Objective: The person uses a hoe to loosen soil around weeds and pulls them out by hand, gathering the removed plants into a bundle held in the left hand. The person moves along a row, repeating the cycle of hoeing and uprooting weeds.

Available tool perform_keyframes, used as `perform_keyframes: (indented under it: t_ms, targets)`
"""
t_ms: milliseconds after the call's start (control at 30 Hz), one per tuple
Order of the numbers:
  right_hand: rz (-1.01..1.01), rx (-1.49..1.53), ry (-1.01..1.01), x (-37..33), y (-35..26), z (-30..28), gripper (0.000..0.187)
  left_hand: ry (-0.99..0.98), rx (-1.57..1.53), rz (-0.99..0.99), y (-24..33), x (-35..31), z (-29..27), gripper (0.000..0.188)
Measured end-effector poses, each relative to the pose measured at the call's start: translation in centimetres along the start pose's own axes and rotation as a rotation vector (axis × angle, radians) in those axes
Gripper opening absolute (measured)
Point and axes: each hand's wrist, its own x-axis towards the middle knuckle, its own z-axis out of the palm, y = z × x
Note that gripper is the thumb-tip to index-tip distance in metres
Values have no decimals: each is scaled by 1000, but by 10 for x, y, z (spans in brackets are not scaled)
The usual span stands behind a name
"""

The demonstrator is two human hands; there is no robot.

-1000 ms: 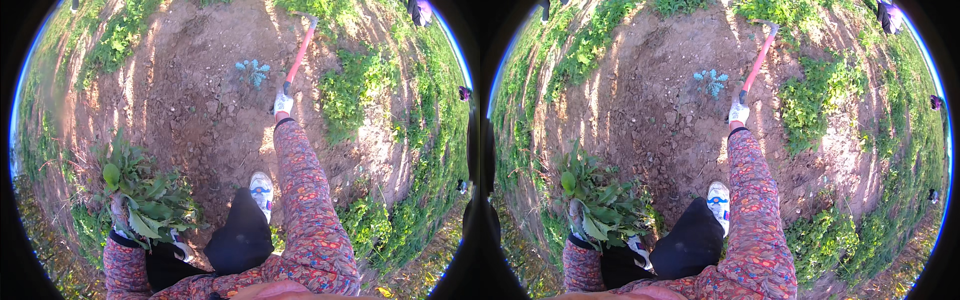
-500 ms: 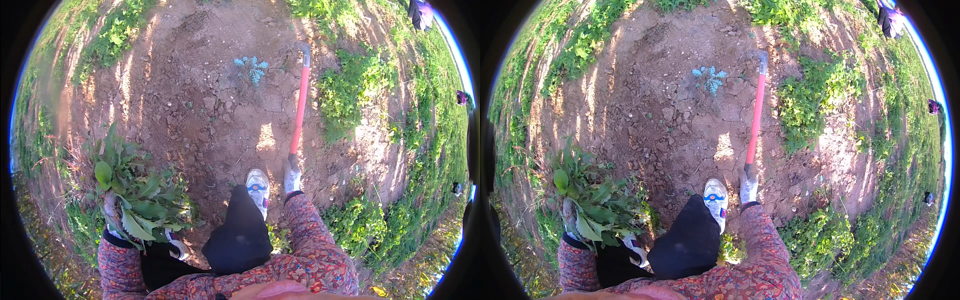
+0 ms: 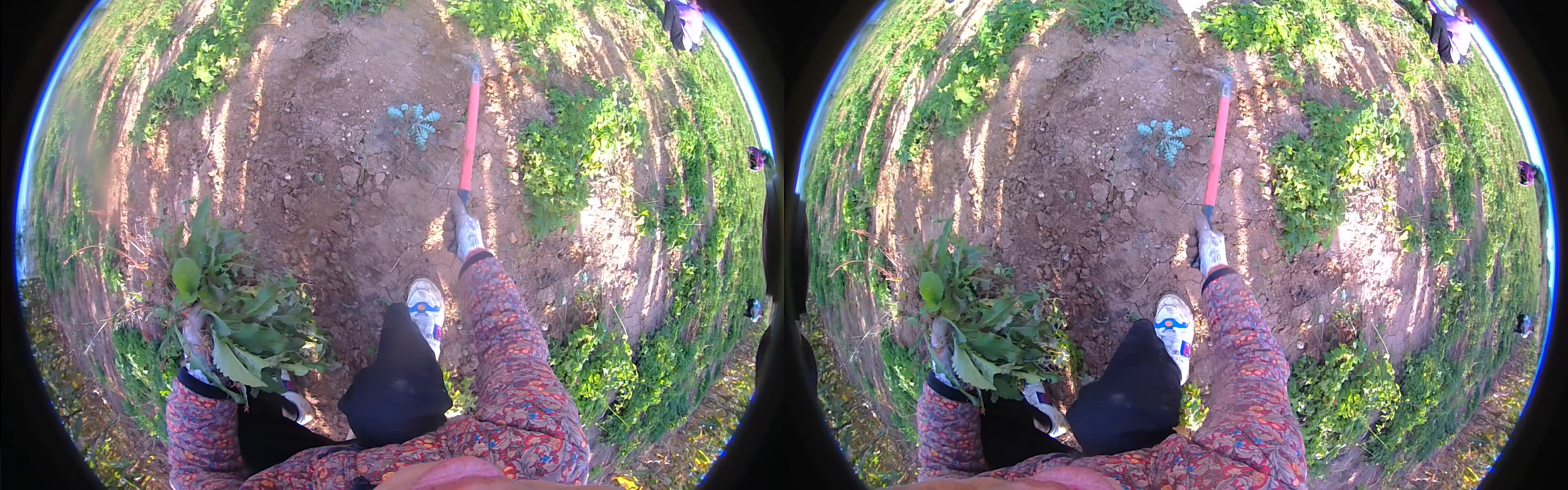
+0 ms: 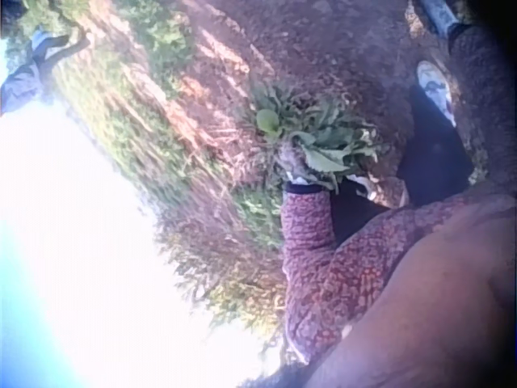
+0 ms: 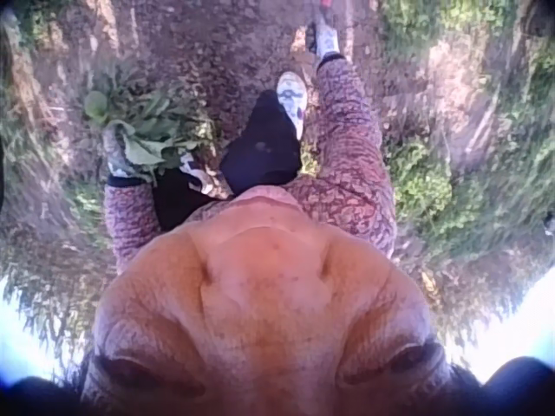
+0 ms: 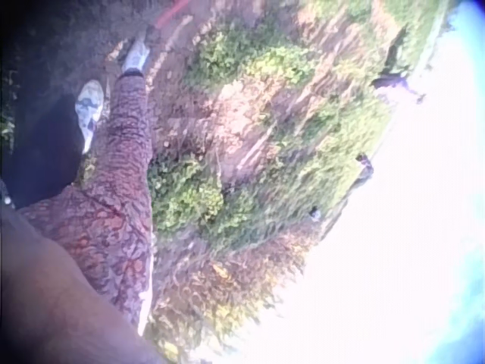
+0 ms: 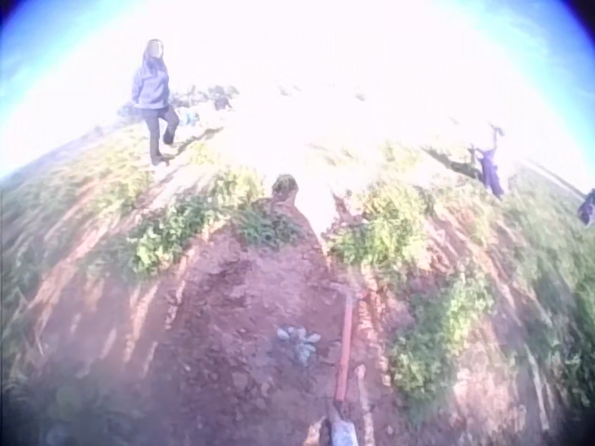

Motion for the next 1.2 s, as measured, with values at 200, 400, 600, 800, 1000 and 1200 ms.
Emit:
perform_keyframes:
  t_ms: [200, 400, 600, 800, 1000, 1200]
  targets:
    - [156, -208, 96, -146, 113, -63, 33, 142, -184, -57, 26, -22, 13, 27]
    - [-100, -4, 184, -101, 88, -40, 36, 33, 44, 124, 39, -25, 18, 29]
    - [-2, -149, 160, -104, 83, -47, 38, 7, 176, 131, 41, -43, 9, 34]
    - [61, -383, 90, -192, 166, -112, 28, -24, -241, -108, 41, -54, 7, 34]
    - [-97, -323, 207, -173, 162, -101, 30, -15, -25, 20, 38, -63, 1, 31]
    - [-102, -140, 205, -125, 111, -50, 35, -78, -516, -215, 112, -70, 51, 32]
